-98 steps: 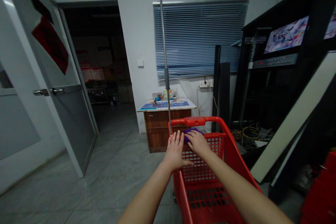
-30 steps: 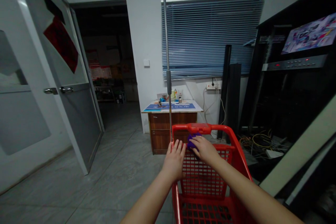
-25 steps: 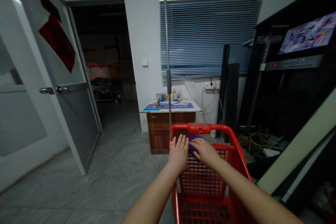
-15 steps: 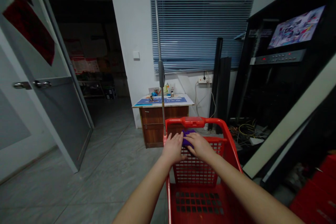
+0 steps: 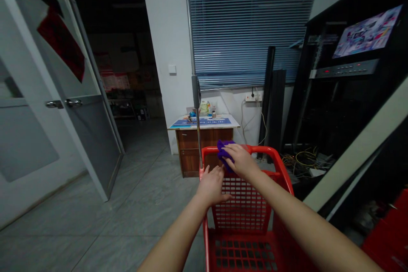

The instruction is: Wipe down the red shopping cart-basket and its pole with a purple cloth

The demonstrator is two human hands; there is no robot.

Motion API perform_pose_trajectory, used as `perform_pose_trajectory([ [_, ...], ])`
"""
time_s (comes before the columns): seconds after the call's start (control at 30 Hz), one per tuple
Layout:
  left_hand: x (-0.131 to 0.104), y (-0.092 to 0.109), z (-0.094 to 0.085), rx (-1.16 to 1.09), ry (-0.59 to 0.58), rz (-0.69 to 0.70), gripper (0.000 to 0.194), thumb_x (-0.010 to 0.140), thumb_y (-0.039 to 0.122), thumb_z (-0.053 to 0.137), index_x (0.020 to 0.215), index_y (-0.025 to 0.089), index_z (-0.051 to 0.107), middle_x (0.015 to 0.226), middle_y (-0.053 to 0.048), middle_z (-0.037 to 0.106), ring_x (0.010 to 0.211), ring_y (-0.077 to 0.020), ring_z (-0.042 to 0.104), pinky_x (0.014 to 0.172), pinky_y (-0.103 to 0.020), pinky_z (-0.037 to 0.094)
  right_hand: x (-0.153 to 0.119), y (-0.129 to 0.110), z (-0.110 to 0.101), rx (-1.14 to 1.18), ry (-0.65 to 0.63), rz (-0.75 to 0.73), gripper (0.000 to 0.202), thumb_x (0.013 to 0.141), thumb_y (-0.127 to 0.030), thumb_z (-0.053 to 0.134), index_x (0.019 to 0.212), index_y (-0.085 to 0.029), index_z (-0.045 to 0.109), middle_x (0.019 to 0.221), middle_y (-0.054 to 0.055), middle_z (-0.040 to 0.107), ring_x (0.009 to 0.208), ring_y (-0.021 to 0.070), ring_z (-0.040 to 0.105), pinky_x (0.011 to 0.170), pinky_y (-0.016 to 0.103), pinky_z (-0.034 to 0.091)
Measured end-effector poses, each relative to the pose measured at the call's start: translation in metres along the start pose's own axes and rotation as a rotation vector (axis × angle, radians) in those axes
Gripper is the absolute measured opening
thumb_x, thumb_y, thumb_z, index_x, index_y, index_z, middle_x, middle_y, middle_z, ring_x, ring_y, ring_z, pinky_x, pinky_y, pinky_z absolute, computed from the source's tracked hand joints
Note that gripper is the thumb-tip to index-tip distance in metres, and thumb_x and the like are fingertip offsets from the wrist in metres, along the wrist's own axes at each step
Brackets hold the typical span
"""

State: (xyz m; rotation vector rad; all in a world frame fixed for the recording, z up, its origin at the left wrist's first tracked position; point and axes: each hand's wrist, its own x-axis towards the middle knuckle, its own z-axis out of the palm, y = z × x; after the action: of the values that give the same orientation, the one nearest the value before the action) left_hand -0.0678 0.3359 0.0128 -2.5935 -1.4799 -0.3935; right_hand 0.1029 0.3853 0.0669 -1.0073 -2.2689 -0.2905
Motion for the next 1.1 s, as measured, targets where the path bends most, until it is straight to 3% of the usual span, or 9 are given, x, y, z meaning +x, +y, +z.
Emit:
perform_pose_trajectory([
  [0.1,0.0,0.0,-0.002,0.005,0.008,0.009,0.091,0.07,0.063,0.068,0.141,0.012,0.043,0.142,-0.019,0.051,0.134,-0.0326,0.044,0.118,-0.052,0.019,0.022,-0.001,0.012,-0.065,-0.035,-0.016,0.037,0.089,-0.026,0.058,0.126,-0.02,0.06,0.133,0.012,0.058,0.13,0.0288,0.042,0.109,0.049,0.033],
  [0.23,0.0,-0.003,-0.002,-0.004,0.02,0.026,0.09,0.073,0.067,0.064,0.142,0.013,0.043,0.142,-0.018,0.052,0.131,-0.0312,0.048,0.118,-0.052,0.02,0.031,0.015,0.026,-0.124,-0.099,0.01,0.029,0.087,-0.03,0.062,0.114,-0.021,0.067,0.121,0.012,0.064,0.117,0.0289,0.052,0.099,0.045,0.042],
  [0.5,0.004,-0.009,0.001,-0.057,0.021,0.03,0.093,0.072,0.072,0.062,0.143,0.014,0.043,0.142,-0.019,0.051,0.131,-0.0328,0.048,0.118,-0.053,0.017,0.006,0.08,-0.002,-0.147,-0.131,0.129,0.026,0.092,-0.029,0.054,0.11,-0.017,0.068,0.109,0.011,0.068,0.102,0.0226,0.06,0.094,0.035,0.043],
  [0.6,0.02,-0.004,0.0,-0.045,0.06,0.043,0.1,0.074,0.073,0.059,0.148,0.011,0.033,0.143,-0.02,0.049,0.137,-0.0319,0.041,0.119,-0.052,0.013,0.004,0.085,-0.006,-0.131,-0.137,0.118,0.023,0.091,-0.03,0.055,0.106,-0.018,0.069,0.105,0.009,0.069,0.098,0.0214,0.061,0.092,0.033,0.044],
  [0.73,0.06,0.003,-0.005,-0.007,0.164,0.043,0.111,0.071,0.077,0.06,0.152,0.009,0.024,0.152,-0.021,0.036,0.146,-0.0345,0.02,0.119,-0.053,0.011,0.006,0.081,-0.002,-0.106,-0.127,0.096,0.023,0.09,-0.028,0.058,0.108,-0.018,0.068,0.107,0.008,0.068,0.1,0.0212,0.06,0.092,0.033,0.043],
  [0.8,0.079,0.0,-0.007,-0.008,0.187,-0.007,0.11,0.072,0.077,0.059,0.152,0.01,0.024,0.154,-0.02,0.033,0.146,-0.0339,0.02,0.119,-0.052,0.012,0.006,0.081,-0.001,-0.101,-0.121,0.099,0.025,0.09,-0.027,0.058,0.11,-0.017,0.067,0.109,0.009,0.068,0.101,0.0216,0.059,0.092,0.033,0.043],
  [0.93,0.105,-0.017,-0.008,-0.045,0.09,-0.114,0.116,0.068,0.081,0.059,0.151,0.01,0.022,0.157,-0.023,0.025,0.147,-0.0377,0.017,0.116,-0.058,0.014,0.005,0.083,-0.003,-0.099,-0.124,0.097,0.024,0.089,-0.028,0.059,0.11,-0.017,0.067,0.108,0.009,0.068,0.101,0.0213,0.059,0.092,0.033,0.042],
  [1.1,0.112,-0.028,-0.002,-0.051,0.053,-0.094,0.117,0.061,0.082,0.064,0.149,0.013,0.029,0.155,-0.022,0.031,0.145,-0.0385,0.022,0.116,-0.06,0.012,0.021,0.079,0.004,-0.104,-0.119,0.109,0.023,0.092,-0.032,0.055,0.106,-0.017,0.067,0.105,0.009,0.068,0.099,0.0211,0.059,0.092,0.033,0.042],
])
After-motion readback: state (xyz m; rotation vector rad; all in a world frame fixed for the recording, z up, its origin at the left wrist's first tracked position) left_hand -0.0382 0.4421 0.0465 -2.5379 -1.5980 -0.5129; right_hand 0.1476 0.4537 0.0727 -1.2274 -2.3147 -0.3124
